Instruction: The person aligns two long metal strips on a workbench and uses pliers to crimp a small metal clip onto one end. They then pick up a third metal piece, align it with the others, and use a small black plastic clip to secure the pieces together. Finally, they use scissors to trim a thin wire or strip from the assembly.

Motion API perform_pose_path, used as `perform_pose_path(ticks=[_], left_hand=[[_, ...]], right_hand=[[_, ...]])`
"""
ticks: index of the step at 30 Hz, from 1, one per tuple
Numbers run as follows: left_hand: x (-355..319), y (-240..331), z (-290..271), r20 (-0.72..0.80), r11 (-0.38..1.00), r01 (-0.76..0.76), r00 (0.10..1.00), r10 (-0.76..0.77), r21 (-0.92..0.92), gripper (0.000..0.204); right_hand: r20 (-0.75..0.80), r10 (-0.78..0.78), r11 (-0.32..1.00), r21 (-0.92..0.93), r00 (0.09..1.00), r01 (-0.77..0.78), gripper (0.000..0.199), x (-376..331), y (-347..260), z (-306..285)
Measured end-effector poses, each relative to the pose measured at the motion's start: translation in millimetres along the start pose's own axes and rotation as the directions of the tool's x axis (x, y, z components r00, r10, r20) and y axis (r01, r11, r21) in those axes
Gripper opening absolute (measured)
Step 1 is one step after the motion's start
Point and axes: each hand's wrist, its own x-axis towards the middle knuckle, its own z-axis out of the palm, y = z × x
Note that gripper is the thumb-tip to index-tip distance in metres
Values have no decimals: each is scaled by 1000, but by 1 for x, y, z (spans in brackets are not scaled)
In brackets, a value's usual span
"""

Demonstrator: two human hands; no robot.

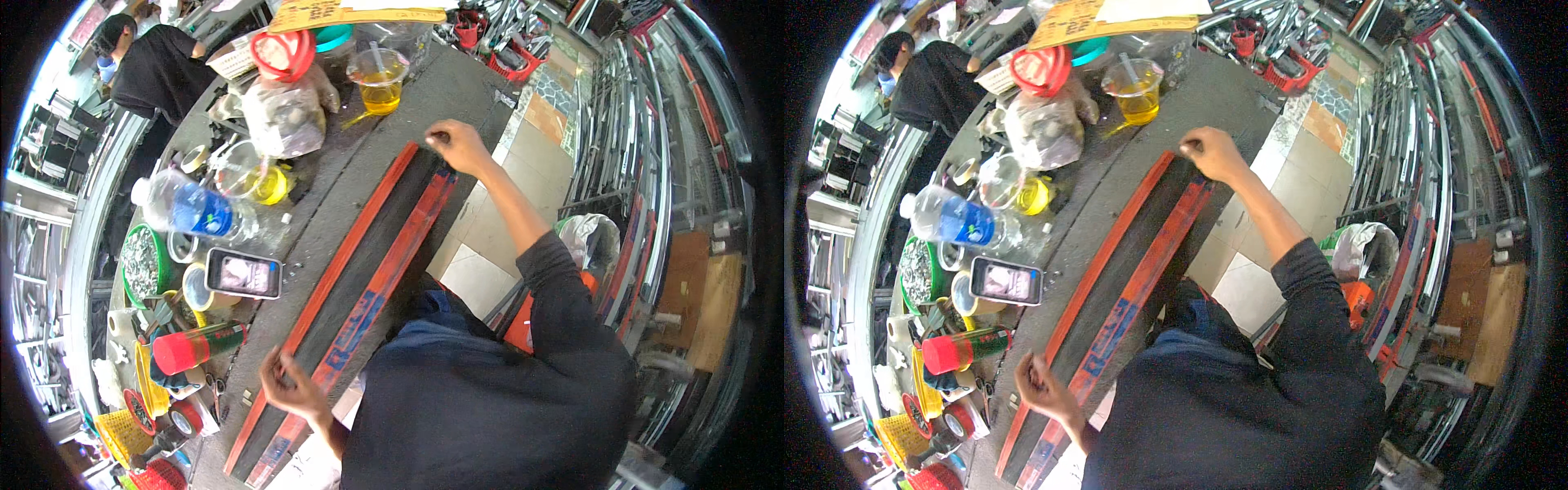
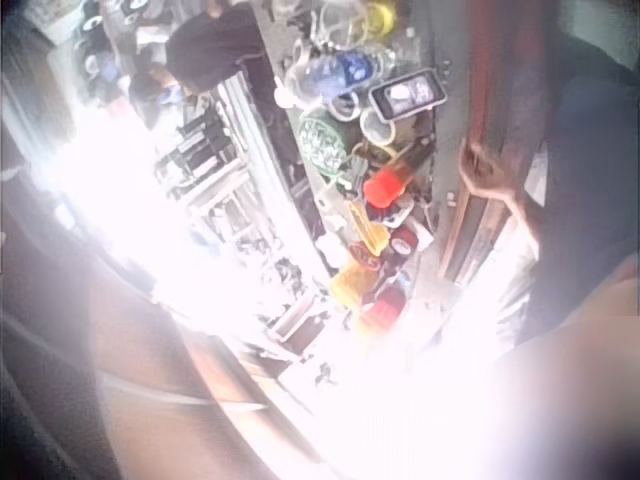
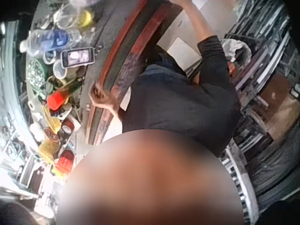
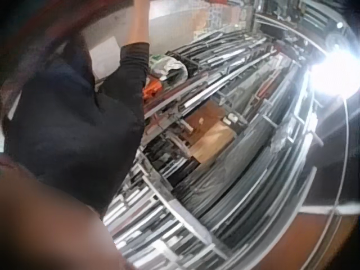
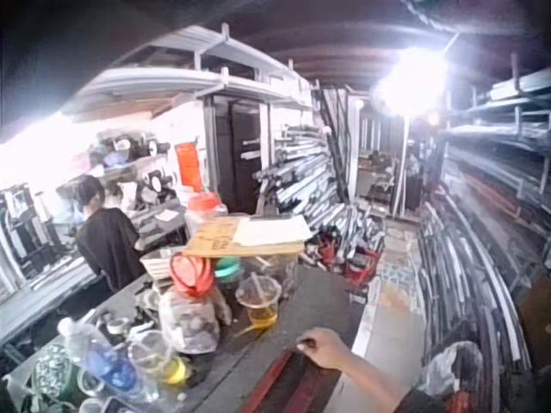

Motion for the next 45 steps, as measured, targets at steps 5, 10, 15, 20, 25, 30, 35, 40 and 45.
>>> perform_pose_path(ticks=[5, 10, 15, 20, 25, 30, 35, 40, 45], left_hand=[[25, 69, 125, 334, 962, -272, 908, 255, 4, 26], [34, 76, 205, 339, 945, -298, 910, 239, 134, 44], [28, 60, 226, 300, 918, -324, 920, 250, 230, 42], [28, 61, 224, 249, 934, -306, 934, 257, 184, 21], [28, 69, 222, 232, 932, -295, 941, 245, 212, 37], [25, 75, 216, 237, 930, -308, 936, 259, 200, 47], [26, 72, 216, 226, 926, -323, 934, 278, 196, 45], [19, 65, 220, 201, 938, -277, 951, 237, 206, 40], [19, 65, 222, 227, 928, -297, 942, 246, 226, 39]], right_hand=[[183, 99, 977, 167, 978, -130, 31, 20, 20, 23], [210, 151, 949, 241, 966, -201, 30, 13, 23, 24], [115, 108, 937, 319, 988, -139, 23, 4, 23, 27], [119, 118, 924, 352, 986, -153, 21, 6, 23, 27], [55, 24, 941, 335, 998, -41, 20, 6, 25, 24], [182, 92, 916, 369, 979, -155, 18, 3, 30, 22], [134, 41, 938, 336, 990, -85, 20, 5, 34, 26], [161, 53, 934, 340, 985, -106, 20, 6, 37, 28], [173, 7, 933, 352, 985, -69, 20, 6, 43, 26]])
